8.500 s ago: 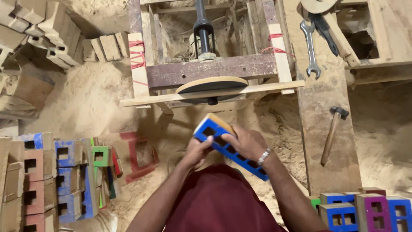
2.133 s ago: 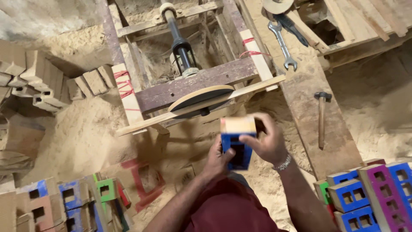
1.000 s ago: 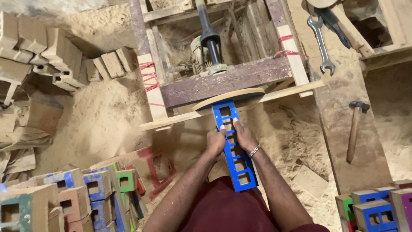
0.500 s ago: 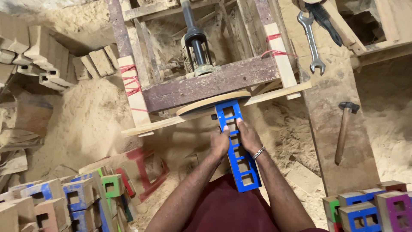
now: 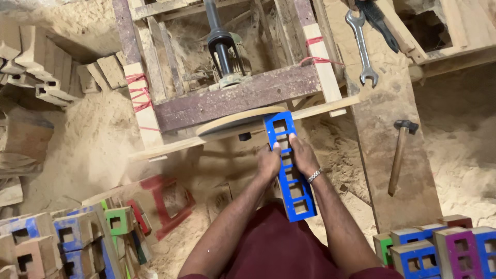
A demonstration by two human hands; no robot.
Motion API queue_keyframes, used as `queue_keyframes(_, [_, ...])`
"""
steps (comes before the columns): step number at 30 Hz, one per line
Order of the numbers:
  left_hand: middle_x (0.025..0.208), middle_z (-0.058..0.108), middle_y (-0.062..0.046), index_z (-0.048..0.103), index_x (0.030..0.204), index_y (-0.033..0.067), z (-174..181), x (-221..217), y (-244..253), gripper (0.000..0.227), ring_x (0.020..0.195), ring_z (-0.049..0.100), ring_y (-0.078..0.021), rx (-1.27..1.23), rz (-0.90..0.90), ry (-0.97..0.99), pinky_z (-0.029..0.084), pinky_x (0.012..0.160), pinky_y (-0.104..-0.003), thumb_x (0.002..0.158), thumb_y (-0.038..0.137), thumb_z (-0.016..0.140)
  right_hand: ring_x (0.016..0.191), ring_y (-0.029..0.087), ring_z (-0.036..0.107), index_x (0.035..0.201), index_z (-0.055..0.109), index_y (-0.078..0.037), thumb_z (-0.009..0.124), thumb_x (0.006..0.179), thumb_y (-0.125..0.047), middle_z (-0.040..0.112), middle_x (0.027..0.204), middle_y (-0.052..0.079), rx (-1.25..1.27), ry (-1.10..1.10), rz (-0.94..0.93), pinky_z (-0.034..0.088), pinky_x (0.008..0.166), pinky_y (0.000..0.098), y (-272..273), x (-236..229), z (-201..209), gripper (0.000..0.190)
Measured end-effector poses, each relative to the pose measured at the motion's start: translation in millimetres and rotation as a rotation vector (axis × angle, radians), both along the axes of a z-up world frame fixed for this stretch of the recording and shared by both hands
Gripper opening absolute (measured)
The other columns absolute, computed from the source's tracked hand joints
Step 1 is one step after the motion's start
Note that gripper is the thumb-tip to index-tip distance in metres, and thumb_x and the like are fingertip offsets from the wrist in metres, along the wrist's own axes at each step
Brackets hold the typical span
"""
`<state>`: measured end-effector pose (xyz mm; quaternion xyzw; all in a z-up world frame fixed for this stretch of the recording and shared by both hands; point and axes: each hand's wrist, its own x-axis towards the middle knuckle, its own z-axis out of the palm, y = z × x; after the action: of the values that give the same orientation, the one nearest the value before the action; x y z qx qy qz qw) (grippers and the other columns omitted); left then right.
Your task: The person sands the edges and surfaces of several small, colorful wooden blocks using a rotating sanding machine. They handle each block one at a time, turning them over to sand different sides, and then place the finished blocks into a stack.
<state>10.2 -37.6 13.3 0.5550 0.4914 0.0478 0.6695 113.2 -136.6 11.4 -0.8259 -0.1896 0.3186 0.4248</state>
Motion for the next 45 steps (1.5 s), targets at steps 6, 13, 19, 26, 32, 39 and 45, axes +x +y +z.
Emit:
queue_keyframes(6, [0.102, 0.075, -0.019, 0.070, 0.118, -0.0022, 8, 7, -10, 0.043, 0.095, 0.072, -0.0316, 0.009, -0.084, -0.037, 0.054, 0.086, -0.046, 0.102, 0.035, 0.055, 0.094, 0.030, 0.068, 0.111, 0.068, 0.001, 0.039, 0.111, -0.043, 0.074, 0.101, 0.020, 0.172, 0.006, 0.002, 0.053, 0.085, 0.0386, -11, 9, 2, 0.053])
queue_keyframes(13, [0.143, 0.053, -0.017, 0.038, 0.151, 0.0005, 25, -102, -38, 0.059, 0.133, 0.052, -0.0258, 0.112, -0.343, -0.577, 0.042, 0.113, -0.039, 0.101, 0.023, 0.059, 0.086, 0.032, 0.073, 0.121, 0.060, 0.001, 0.047, 0.105, -0.042, 0.071, 0.096, 0.018, 0.508, -0.518, 0.082, 0.055, 0.076, 0.0401, -69, -76, 57, 0.048])
queue_keyframes(19, [0.125, 0.065, -0.015, 0.051, 0.136, -0.0028, 19, -134, -22, 0.043, 0.114, 0.061, -0.0230, 0.140, -0.215, -0.539, 0.051, 0.099, -0.038, 0.104, 0.026, 0.057, 0.085, 0.028, 0.071, 0.113, 0.063, 0.000, 0.049, 0.104, -0.041, 0.071, 0.092, 0.016, 0.382, -0.408, 0.026, 0.055, 0.075, 0.0372, -35, -115, 64, 0.045])
queue_keyframes(26, [0.091, 0.072, -0.006, 0.068, 0.107, 0.0032, 2, -132, 47, 0.036, 0.078, 0.066, -0.0147, -0.066, -0.013, -0.263, 0.055, 0.070, -0.034, 0.103, 0.033, 0.048, 0.087, 0.019, 0.071, 0.110, 0.072, -0.002, 0.038, 0.107, -0.042, 0.077, 0.097, 0.010, 0.283, 0.108, 0.028, 0.056, 0.080, 0.0344, 52, -121, 30, 0.053])
queue_keyframes(32, [0.076, 0.068, -0.008, 0.070, 0.094, -0.0029, 2, -140, 100, 0.039, 0.059, 0.061, -0.0174, -0.180, 0.012, -0.111, 0.049, 0.051, -0.037, 0.104, 0.031, 0.052, 0.086, 0.027, 0.074, 0.099, 0.072, -0.001, 0.035, 0.107, -0.044, 0.077, 0.091, 0.017, 0.022, -0.003, 0.076, 0.054, 0.082, 0.0403, 96, -128, 6, 0.057])
queue_keyframes(39, [0.073, 0.069, -0.011, 0.070, 0.091, -0.0036, 16, -138, 110, 0.037, 0.054, 0.062, -0.0194, -0.232, 0.020, -0.037, 0.049, 0.047, -0.038, 0.101, 0.029, 0.057, 0.094, 0.036, 0.072, 0.103, 0.069, 0.000, 0.038, 0.104, -0.047, 0.074, 0.098, 0.022, -0.026, -0.111, 0.030, 0.052, 0.085, 0.0447, 103, -129, -5, 0.056])
queue_keyframes(45, [0.075, 0.069, -0.012, 0.072, 0.097, -0.0054, -1, -119, 94, 0.035, 0.058, 0.062, -0.0219, -0.219, 0.014, -0.046, 0.049, 0.049, -0.040, 0.099, 0.027, 0.059, 0.097, 0.034, 0.070, 0.109, 0.071, -0.004, 0.034, 0.106, -0.046, 0.074, 0.101, 0.019, -0.074, -0.060, 0.044, 0.050, 0.087, 0.0431, 87, -114, -3, 0.055])
